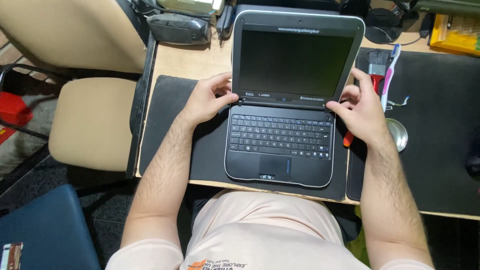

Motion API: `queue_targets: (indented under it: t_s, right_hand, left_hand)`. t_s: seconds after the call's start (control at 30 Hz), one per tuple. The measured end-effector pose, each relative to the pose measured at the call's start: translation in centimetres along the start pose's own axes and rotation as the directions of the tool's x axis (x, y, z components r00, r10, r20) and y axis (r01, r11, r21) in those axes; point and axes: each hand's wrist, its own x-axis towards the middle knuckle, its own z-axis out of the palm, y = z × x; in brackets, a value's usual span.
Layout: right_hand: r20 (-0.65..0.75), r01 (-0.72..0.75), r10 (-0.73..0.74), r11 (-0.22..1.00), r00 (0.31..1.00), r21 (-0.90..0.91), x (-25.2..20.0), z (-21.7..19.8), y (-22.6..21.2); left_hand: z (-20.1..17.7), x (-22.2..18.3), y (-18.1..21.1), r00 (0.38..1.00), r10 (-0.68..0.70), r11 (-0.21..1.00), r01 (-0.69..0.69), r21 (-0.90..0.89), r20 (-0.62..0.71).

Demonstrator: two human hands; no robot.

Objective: Disassembling a laptop by removing the battery and unscrewing the bottom case.

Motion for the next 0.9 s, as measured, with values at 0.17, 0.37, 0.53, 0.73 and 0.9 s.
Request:
queue_targets:
  t_s: [0.17, 0.37, 0.53, 0.73, 0.9]
  right_hand:
    - [-0.013, 0.007, -0.008, 0.999, 1.0, -0.045, -0.1, -0.2, 0.1]
    - [-0.021, -0.023, 0.022, 0.998, 1.0, -0.064, 0.1, -0.4, 0.8]
    - [-0.042, -0.008, 0.007, 0.999, 0.999, -0.033, -0.3, -0.4, 0.1]
    - [-0.059, 0.177, -0.19, 0.968, 0.98, -0.178, -2.1, -0.4, 0.0]
    - [-0.14, 0.295, -0.28, 0.95, 0.95, 0.105, -3.1, -1.2, 1.3]
  left_hand:
    - [0.9, 0.2, 2.1, 1.0, -0.005, 1.0, 0.004, 0.019, 0.003]
    - [1.4, 0.3, 2.7, 0.999, 0.025, 0.999, -0.025, 0.024, -0.023]
    - [1.3, -0.2, 1.6, 0.997, 0.067, 0.997, -0.066, 0.037, -0.045]
    - [1.7, -2.2, 3.8, 0.974, 0.211, 0.928, -0.173, 0.33, -0.081]
    - [2.4, -3.9, 9.0, 0.93, 0.317, 0.934, -0.272, 0.231, -0.185]
